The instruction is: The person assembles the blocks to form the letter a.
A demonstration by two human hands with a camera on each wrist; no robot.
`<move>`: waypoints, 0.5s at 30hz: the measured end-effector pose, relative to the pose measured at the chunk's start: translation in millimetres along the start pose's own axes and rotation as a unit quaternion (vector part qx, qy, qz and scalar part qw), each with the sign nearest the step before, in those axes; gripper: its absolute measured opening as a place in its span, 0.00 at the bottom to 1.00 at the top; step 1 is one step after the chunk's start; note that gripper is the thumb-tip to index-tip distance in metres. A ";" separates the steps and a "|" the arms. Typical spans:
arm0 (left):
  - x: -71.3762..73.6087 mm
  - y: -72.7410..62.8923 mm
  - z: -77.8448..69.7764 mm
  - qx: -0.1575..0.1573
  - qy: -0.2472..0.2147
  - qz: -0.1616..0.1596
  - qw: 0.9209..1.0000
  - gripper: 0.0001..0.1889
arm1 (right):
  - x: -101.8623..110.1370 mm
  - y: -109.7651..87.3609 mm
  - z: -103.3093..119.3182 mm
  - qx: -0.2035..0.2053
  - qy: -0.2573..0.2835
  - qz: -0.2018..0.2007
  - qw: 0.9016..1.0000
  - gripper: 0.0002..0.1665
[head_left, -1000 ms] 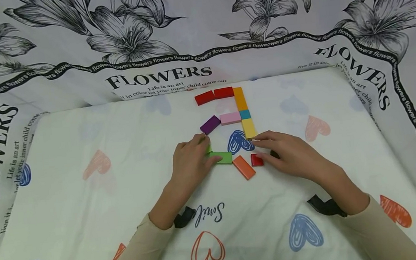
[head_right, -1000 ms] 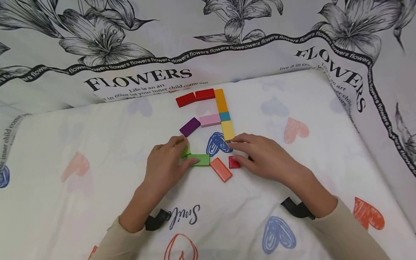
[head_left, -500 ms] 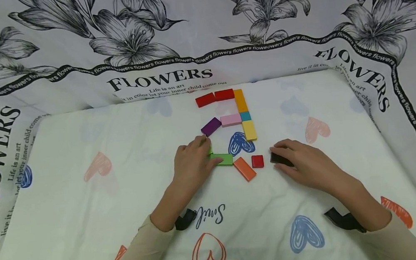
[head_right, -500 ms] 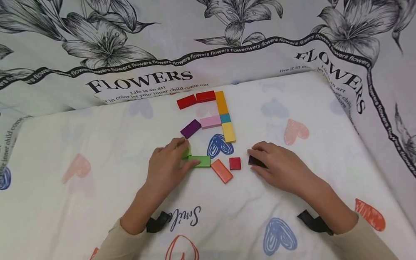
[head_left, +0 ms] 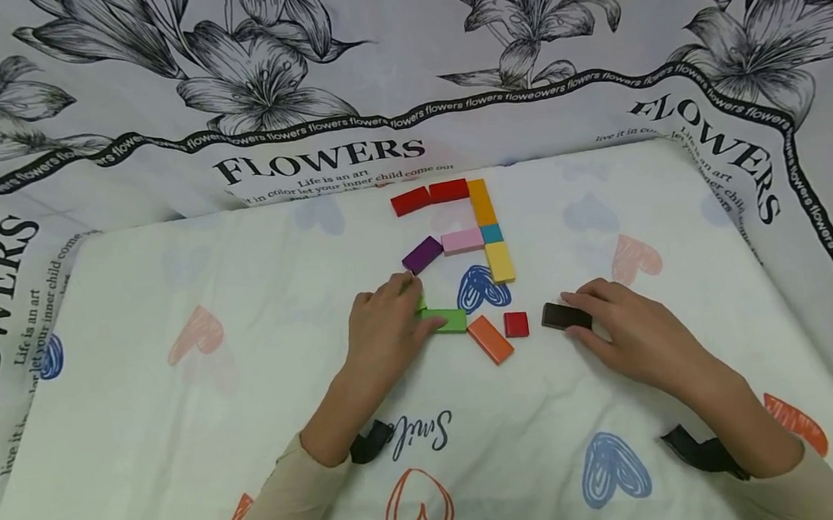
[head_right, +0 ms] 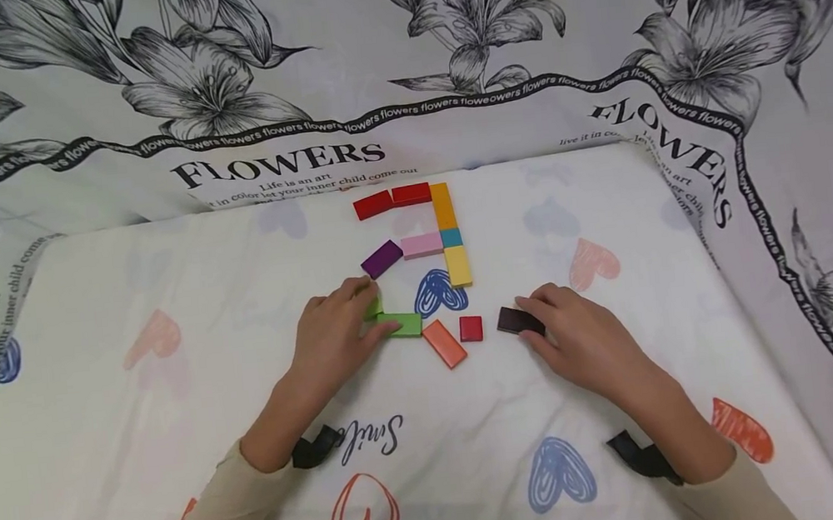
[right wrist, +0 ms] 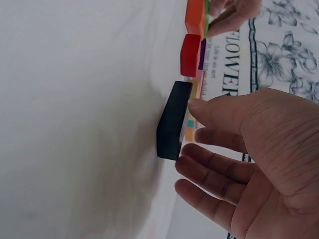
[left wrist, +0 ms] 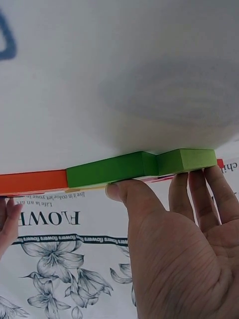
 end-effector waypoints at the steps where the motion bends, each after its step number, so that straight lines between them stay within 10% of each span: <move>1: -0.5 -0.5 0.5 0.001 0.000 0.002 1.000 0.34 | -0.6 -0.9 -0.5 0.000 0.001 -0.002 1.000 0.26; 15: 1.3 -1.5 -0.7 -0.010 -0.007 -0.011 1.000 0.33 | 1.6 1.9 -2.0 0.016 0.019 -0.007 1.000 0.21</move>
Point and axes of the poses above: each hand's wrist, its own y-axis towards the middle knuckle, its own x-axis out of the back of the hand, z = x × y, the point moved 9 cm from there along y, towards the middle knuckle, and after that the axes turned 12 degrees about x, right-handed, at the moved point
